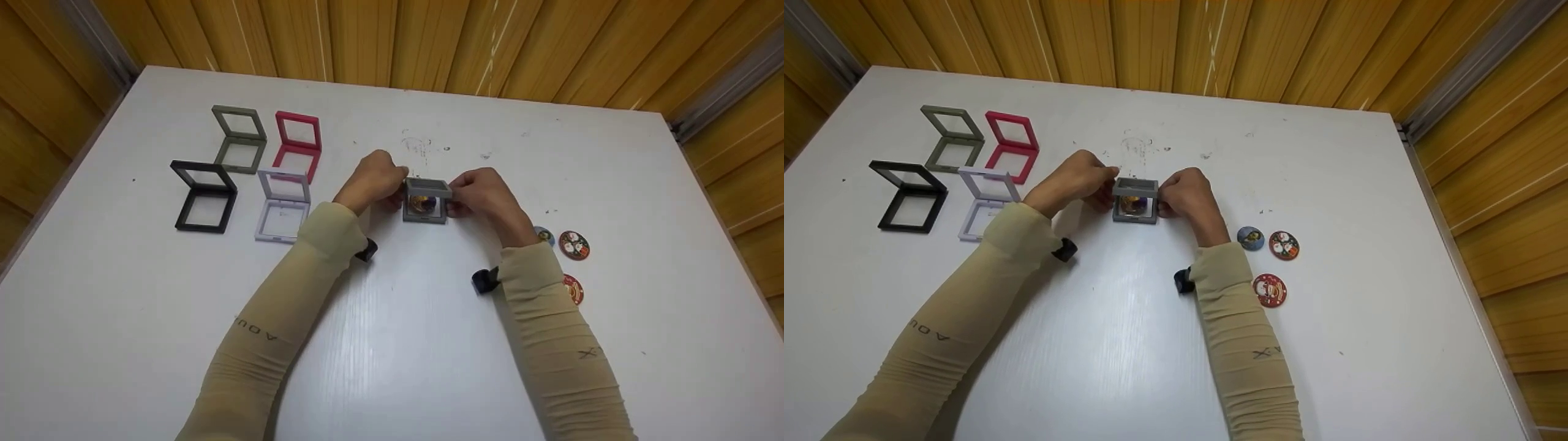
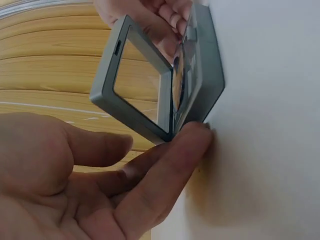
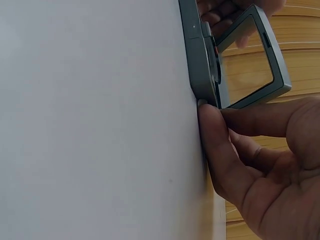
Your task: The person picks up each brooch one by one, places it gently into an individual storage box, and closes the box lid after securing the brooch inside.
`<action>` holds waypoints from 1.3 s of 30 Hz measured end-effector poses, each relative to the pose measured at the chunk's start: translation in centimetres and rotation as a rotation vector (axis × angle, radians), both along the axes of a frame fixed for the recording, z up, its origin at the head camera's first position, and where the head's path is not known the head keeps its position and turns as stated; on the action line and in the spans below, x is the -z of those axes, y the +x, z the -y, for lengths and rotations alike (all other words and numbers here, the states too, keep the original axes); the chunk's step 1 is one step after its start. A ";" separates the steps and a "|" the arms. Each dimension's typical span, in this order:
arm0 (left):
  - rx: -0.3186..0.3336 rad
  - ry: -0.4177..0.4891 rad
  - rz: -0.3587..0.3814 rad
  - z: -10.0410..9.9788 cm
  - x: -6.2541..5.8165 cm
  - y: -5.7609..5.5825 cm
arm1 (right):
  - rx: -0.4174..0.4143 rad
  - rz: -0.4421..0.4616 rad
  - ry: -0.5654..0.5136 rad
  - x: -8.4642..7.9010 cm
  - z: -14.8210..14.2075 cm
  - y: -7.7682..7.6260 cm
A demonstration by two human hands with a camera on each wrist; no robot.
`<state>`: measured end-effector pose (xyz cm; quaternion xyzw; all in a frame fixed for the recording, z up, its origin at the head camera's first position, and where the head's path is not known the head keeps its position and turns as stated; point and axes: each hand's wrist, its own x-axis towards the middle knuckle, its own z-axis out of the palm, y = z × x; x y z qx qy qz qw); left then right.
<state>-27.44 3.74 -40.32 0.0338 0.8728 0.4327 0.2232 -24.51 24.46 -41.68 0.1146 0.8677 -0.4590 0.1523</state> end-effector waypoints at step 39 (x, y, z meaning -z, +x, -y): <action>-0.033 -0.037 -0.055 -0.5 1.2 -0.4 | 0.093 0.074 -0.254 0.1 -0.1 -0.3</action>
